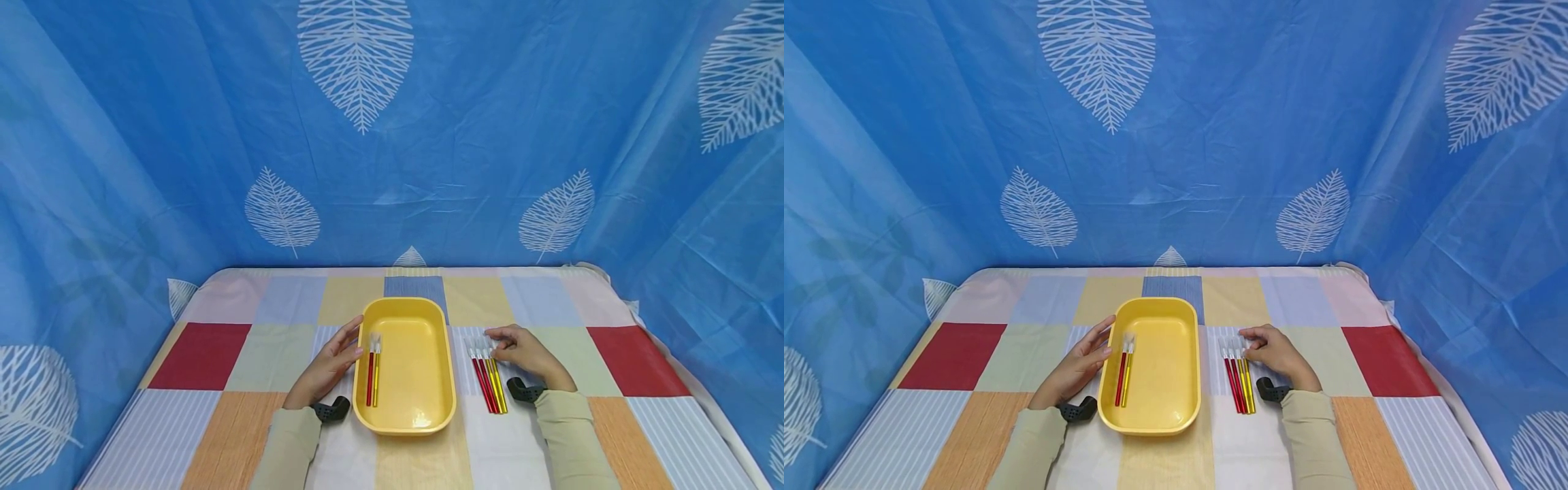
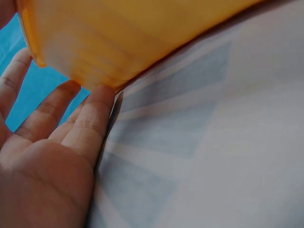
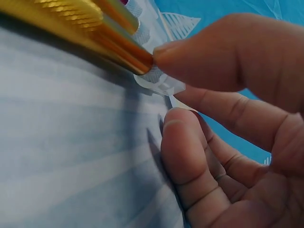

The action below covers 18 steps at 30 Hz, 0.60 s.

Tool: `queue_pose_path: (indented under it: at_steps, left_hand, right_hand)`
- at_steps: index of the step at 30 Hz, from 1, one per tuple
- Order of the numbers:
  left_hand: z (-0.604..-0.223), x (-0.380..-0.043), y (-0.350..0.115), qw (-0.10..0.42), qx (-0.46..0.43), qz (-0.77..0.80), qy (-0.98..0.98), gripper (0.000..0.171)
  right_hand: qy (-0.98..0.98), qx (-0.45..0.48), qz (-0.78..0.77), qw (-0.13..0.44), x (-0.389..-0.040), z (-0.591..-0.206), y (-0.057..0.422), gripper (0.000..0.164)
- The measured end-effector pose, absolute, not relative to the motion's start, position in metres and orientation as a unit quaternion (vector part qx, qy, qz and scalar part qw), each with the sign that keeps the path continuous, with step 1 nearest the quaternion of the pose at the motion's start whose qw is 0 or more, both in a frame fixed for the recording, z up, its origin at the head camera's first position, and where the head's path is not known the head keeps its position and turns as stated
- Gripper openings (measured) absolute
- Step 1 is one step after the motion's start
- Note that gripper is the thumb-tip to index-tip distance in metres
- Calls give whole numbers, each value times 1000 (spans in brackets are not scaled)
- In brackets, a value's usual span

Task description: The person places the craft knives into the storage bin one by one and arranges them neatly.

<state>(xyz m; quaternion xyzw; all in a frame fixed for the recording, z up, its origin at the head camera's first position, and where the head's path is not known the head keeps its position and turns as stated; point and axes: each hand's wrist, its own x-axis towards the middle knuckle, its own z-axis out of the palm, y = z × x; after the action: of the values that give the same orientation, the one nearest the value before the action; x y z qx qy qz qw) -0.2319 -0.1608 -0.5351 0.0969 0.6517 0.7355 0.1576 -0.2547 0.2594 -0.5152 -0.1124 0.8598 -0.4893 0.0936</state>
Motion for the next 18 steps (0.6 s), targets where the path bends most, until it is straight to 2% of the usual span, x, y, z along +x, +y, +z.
queue_pose_path:
  at_steps: [18]
  left_hand:
    - [-536,-233,-161,159,102,738,648,75]
  right_hand:
    - [835,-148,-518,112,-254,-511,269,46]
